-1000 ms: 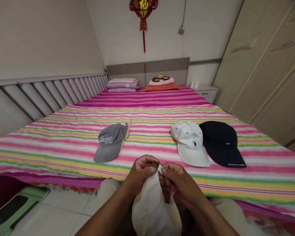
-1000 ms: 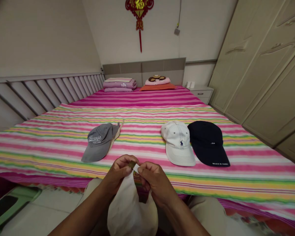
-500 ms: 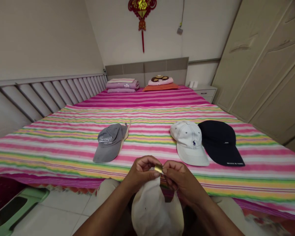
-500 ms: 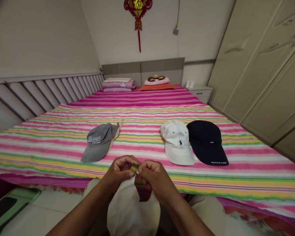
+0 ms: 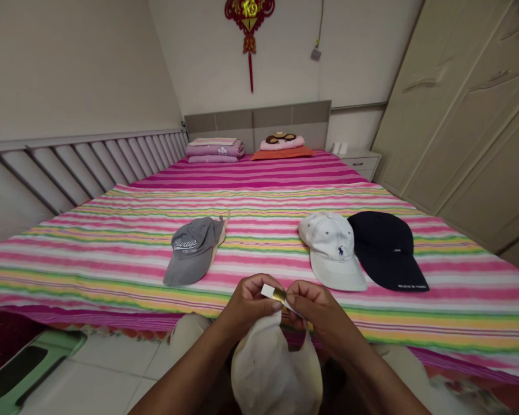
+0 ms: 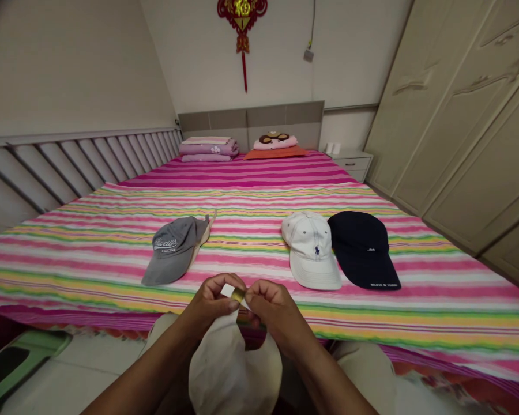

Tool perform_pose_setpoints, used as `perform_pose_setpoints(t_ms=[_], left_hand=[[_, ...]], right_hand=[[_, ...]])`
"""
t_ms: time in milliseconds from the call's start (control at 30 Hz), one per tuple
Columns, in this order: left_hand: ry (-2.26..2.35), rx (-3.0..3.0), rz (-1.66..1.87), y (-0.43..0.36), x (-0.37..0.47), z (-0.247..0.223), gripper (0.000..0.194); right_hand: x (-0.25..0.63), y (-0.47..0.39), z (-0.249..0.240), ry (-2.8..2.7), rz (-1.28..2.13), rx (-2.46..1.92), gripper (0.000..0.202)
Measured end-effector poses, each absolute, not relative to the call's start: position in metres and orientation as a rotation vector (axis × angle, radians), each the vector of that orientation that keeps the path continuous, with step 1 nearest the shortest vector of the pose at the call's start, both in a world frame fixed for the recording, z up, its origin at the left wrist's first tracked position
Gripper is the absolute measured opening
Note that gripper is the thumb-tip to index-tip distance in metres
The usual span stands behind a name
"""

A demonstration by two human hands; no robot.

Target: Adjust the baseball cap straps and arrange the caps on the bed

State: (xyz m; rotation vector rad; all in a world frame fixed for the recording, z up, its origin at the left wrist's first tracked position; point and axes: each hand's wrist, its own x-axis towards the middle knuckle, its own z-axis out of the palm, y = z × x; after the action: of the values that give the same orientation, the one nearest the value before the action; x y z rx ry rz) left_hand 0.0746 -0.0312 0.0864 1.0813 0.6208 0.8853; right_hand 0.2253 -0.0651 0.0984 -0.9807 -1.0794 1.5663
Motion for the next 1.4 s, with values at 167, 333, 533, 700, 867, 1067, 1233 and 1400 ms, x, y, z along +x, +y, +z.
perform_pose_setpoints(t_ms=[167,333,533,700,867,1067,1233,1400], left_hand=[[0.614,1.020,0.988,-0.028,0.069,0.081,0.027],[0.582,0.981,1.022,-0.026,0.066,0.079,0.026],[0.587,1.057,0.928,-0.026,0.064,0.081,0.024],[0.611,1.074,0.923,-0.026,0.061,0.080,0.024],[0.626,1.088,0.909,-0.028,0.064,0.080,0.025],[0.598,1.137,0.963,-0.027,0.070,0.078,0.025],[0.561,1.119,0.997,-0.026,0.068,0.076,0.021],[0.570,1.150,0.976,-0.026,0.067,0.076,0.022]], right_hand=[[0.234,-0.065,0.095,-1.191,1.657,-0.976,0.029],[0.239,-0.065,0.085,-1.162,1.706,-0.933,0.021],[0.234,-0.063,0.088,-1.073,1.728,-0.972,0.018],[0.232,-0.063,0.091,-1.049,1.683,-0.987,0.020],[0.230,-0.061,0.090,-1.091,1.616,-1.042,0.022],[0.224,-0.060,0.086,-1.020,1.679,-0.935,0.021],[0.227,-0.062,0.089,-0.941,1.806,-0.929,0.022],[0.228,-0.061,0.089,-0.912,1.789,-0.965,0.021]])
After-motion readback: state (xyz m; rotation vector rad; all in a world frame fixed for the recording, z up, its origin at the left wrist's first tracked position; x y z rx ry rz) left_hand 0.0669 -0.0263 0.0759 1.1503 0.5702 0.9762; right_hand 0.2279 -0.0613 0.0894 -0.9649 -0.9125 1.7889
